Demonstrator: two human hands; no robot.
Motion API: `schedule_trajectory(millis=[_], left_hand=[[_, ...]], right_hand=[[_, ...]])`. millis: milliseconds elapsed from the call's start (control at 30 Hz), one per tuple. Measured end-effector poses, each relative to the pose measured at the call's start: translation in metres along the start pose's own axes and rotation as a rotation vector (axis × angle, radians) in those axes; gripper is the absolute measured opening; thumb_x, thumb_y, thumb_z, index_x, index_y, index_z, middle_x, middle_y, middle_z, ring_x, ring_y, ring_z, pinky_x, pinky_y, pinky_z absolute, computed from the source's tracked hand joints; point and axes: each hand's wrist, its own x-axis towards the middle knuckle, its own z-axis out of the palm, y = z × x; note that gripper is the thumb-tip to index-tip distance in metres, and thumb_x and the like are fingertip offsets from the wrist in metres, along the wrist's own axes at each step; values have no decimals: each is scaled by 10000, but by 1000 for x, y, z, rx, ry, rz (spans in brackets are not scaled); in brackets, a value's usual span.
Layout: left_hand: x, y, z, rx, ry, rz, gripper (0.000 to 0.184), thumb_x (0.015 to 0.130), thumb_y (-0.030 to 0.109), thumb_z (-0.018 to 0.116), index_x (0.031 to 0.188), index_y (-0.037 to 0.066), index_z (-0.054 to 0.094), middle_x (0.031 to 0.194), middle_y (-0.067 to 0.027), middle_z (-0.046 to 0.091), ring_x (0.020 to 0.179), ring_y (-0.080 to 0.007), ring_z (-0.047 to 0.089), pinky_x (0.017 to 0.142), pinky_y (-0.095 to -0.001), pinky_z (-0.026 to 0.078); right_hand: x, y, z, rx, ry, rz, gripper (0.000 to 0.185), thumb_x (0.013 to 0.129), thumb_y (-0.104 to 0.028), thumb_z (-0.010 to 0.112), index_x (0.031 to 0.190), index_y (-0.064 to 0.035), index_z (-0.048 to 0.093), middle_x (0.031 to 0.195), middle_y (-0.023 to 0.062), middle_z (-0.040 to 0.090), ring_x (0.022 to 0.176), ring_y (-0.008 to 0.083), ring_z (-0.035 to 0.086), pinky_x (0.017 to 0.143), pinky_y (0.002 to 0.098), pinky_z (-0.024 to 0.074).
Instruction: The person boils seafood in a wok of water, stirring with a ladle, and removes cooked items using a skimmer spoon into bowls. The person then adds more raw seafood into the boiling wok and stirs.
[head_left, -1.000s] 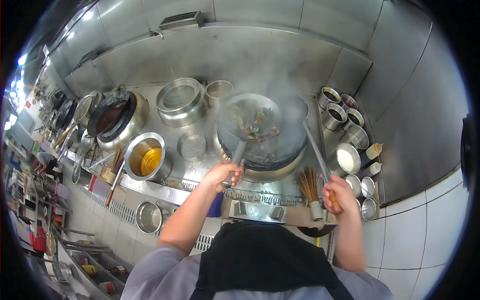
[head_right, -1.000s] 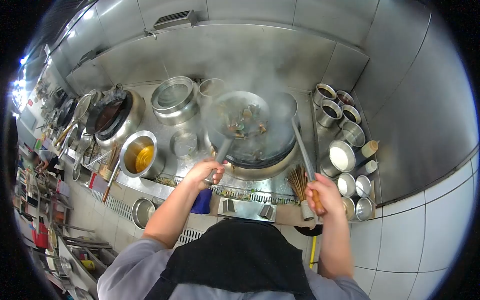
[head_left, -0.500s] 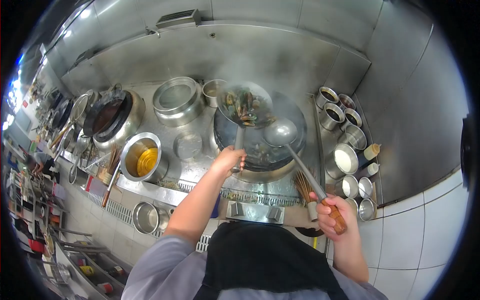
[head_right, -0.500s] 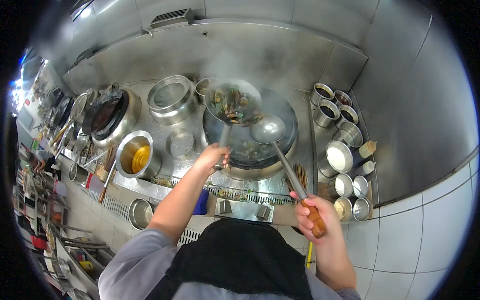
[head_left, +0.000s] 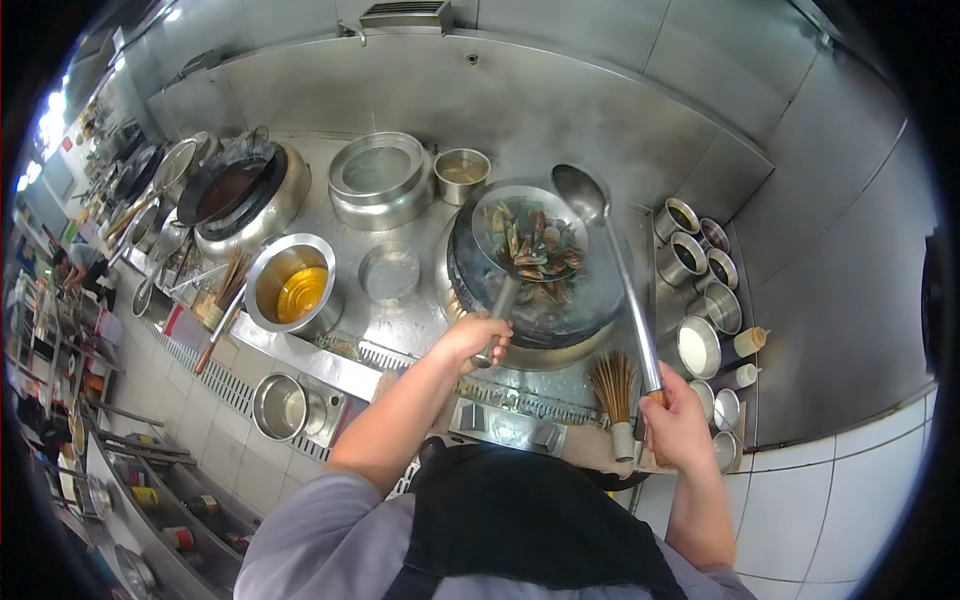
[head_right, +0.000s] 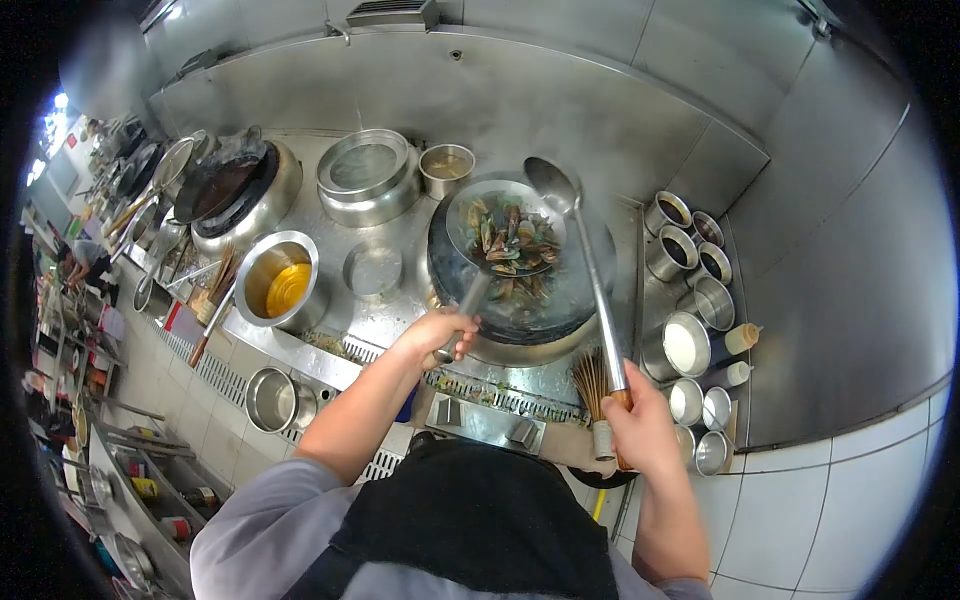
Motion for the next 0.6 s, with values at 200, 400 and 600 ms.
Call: schedule_trajectory(millis=[200,400,600], left_hand=[[-18,8,3,-57,-66,-9,272,800,35,540,1048,-11,438,650,-30,479,471,-105,447,406,-255,376],[-29,34,20,-47,-29,55,273,795,25,542,1046,-16,442,640,-32,487,456,-99,439,384,-237,356],[-38,42,59,-61,-2,142,88,819,61,562,801,-24,549,579,-25,478,444,-93,437,399,-248,354]], right_hand=[[36,28,-32,263,-10,12,529,817,19,463,1341,-35,418,632,1,495,423,83,445,353,225,392],[67,64,-67,782,-65,183,365,851,-75,487,1215,-46,492,624,39,499,349,128,405,296,252,340],[102,115,-69,891,-316,184,308,911,-140,428,1205,-69,491,633,22,482,355,114,402,275,249,320]])
